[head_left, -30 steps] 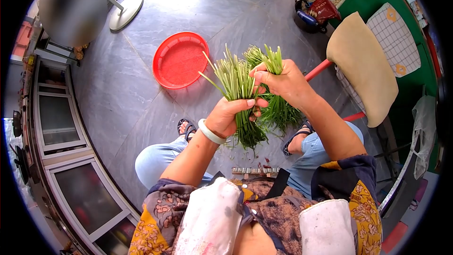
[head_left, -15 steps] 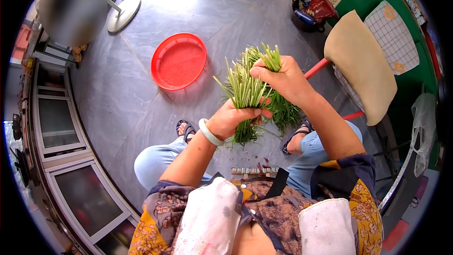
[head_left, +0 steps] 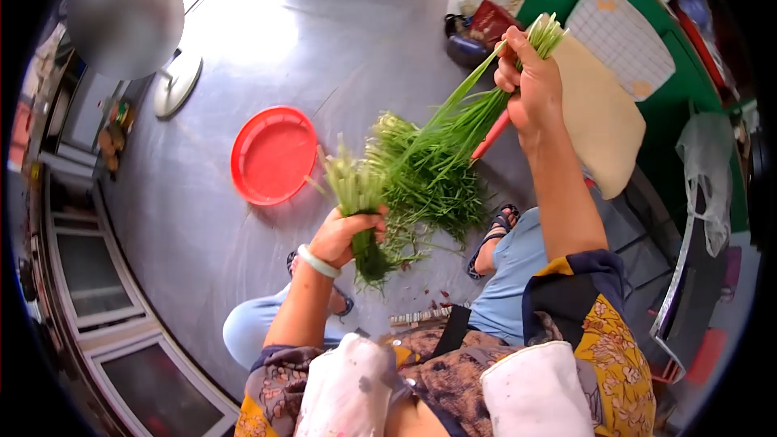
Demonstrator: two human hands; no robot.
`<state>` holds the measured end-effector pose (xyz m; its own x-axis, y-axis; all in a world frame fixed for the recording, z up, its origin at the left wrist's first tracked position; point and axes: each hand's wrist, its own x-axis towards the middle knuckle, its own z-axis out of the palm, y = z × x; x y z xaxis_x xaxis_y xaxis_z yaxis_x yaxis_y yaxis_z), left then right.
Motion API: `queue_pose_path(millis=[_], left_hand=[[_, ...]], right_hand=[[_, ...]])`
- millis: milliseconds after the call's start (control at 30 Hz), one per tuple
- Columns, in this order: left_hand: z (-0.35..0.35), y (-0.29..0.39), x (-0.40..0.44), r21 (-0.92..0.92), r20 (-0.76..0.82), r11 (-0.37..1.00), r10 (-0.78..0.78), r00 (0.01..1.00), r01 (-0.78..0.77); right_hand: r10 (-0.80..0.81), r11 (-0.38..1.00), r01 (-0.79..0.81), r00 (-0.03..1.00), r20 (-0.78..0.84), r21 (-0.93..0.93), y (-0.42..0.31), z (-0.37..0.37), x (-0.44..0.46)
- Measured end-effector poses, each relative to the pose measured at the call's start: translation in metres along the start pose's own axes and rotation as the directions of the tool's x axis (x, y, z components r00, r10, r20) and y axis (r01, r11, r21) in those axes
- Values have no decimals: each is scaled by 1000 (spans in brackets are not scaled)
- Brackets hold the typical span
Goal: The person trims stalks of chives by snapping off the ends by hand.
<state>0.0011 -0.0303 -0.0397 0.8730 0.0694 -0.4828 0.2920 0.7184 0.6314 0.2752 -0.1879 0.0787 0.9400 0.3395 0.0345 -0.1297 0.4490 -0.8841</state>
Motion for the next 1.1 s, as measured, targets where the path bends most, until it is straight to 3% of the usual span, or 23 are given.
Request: queue_pose_path(millis=[67, 133, 167, 267, 400, 600, 733, 833, 967, 1100], left_hand=[[-16, -1, 8, 30, -109, 998, 58, 992, -55], [-43, -3, 16, -196, -414, 952, 135, 900, -234], [-53, -3, 18, -150, -490, 939, 202, 848, -310], [-65, 8, 18, -254, -540, 873, 229, 810, -417], [-14, 25, 3, -40, -298, 908, 387, 873, -417], [31, 23, 0, -26, -119, 953, 297, 947, -302], [29, 17, 0, -36, -75, 957, 285, 956, -288], [31, 16, -2, 38, -170, 954, 301, 938, -299], [29, 21, -4, 37, -241, 939, 341, 909, -343], [30, 21, -6, 27, -265, 943, 326, 907, -331]], right_hand=[[-3, 999, 4, 999, -36, 49, -4, -15, 9], [20, 998, -18, 999, -31, 68, -7, -28, 15], [34, 999, -33, 999, -41, 37, -6, -28, 14], [68, 997, -69, 998, -8, -31, 0, -19, 5], [237, 958, -208, 962, 134, -196, 26, 0, -16], [460, 875, -366, 833, 308, -317, 61, 36, -63], [517, 840, -402, 796, 315, -363, 73, 49, -77], [552, 813, -403, 765, 333, -421, 83, 51, -82], [493, 824, -138, 653, 575, -549, 79, 58, -91], [428, 790, 20, 696, 576, -612, 83, 53, -92]])
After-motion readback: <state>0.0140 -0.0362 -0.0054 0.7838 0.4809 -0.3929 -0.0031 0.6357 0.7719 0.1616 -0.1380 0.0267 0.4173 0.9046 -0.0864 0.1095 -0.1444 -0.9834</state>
